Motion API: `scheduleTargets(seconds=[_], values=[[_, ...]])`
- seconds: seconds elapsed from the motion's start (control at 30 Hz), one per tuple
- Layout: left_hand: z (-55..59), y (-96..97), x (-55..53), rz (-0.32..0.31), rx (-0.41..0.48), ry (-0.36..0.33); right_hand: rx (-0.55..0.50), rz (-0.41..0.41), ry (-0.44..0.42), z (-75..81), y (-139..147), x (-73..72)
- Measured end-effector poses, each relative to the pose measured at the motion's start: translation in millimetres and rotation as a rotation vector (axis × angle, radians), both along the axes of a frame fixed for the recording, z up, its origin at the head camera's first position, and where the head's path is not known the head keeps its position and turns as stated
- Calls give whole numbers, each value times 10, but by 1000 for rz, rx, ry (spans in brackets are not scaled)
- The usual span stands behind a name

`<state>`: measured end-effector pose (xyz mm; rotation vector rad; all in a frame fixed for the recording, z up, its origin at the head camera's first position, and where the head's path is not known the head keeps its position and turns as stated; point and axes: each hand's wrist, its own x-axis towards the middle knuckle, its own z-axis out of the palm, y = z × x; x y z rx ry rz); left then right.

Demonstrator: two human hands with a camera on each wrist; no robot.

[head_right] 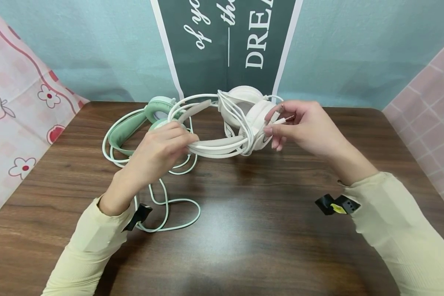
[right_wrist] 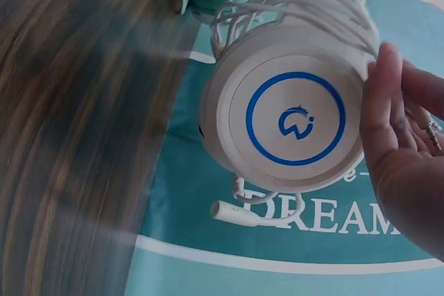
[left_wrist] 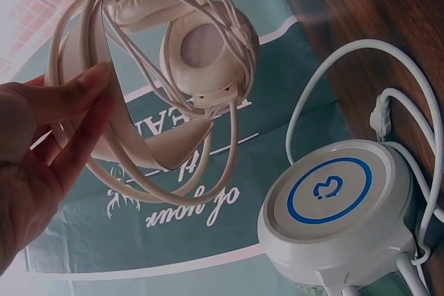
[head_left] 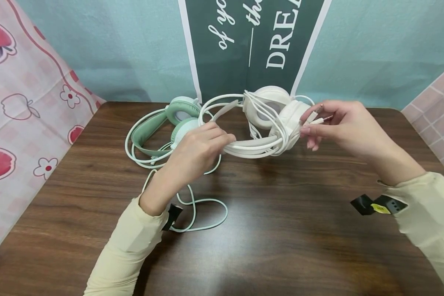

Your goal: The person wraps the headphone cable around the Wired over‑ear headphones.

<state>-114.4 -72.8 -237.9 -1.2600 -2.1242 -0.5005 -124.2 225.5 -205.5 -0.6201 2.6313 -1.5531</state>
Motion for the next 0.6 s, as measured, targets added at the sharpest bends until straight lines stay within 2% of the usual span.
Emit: scheduleTargets(seconds=[0.2, 0.37, 0.47, 0.6], values=[[-18, 6, 13, -39, -14, -61, 41, -89, 46, -35, -7, -31], [-25, 7, 25, -47, -10, -76, 179, -200, 56, -47, 11, -44], [-21, 10, 25, -48, -8, -75, 234, -236, 27, -35, 35, -63], [-27, 11, 16, -49, -7, -74, 275, -230, -63, -18, 77, -116]])
